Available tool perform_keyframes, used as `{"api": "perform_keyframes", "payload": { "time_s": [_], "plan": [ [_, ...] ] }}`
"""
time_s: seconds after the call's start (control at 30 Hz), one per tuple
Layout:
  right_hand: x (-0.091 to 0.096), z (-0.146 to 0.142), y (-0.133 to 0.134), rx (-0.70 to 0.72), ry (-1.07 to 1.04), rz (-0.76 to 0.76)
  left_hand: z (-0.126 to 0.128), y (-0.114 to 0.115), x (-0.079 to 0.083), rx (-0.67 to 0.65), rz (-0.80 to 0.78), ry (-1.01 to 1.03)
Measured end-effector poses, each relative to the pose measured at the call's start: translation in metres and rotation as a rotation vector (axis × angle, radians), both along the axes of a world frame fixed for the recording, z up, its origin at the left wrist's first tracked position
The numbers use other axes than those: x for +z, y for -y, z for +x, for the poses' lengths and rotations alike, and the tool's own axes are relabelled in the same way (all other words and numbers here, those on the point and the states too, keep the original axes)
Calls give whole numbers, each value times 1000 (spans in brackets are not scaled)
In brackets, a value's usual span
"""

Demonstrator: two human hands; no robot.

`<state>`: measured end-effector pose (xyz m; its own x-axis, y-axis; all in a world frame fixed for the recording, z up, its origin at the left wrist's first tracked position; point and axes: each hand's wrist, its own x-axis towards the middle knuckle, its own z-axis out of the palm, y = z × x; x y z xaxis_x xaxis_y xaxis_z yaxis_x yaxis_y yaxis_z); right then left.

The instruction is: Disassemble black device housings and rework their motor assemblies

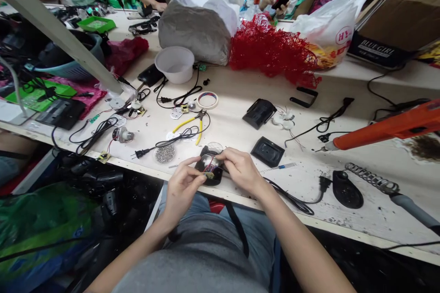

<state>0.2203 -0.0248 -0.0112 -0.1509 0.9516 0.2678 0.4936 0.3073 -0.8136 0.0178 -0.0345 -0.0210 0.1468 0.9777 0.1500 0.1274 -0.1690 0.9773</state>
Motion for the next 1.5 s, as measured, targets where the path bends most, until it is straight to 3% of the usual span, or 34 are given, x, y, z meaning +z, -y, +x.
{"api": "perform_keyframes", "payload": {
  "time_s": [0.6,1.1,1.33,1.5],
  "plan": [
    [11,15,-12,39,49,-41,6,-10,12,4,9,-47],
    [8,16,-11,44,24,-30,8,-10,7,-12,38,-17],
    [8,17,-8,63,79,44,5,-11,12,-190,125,-135],
    [5,12,1,66,182,157,4,-13,4,-240,284,-228]
  ]
}}
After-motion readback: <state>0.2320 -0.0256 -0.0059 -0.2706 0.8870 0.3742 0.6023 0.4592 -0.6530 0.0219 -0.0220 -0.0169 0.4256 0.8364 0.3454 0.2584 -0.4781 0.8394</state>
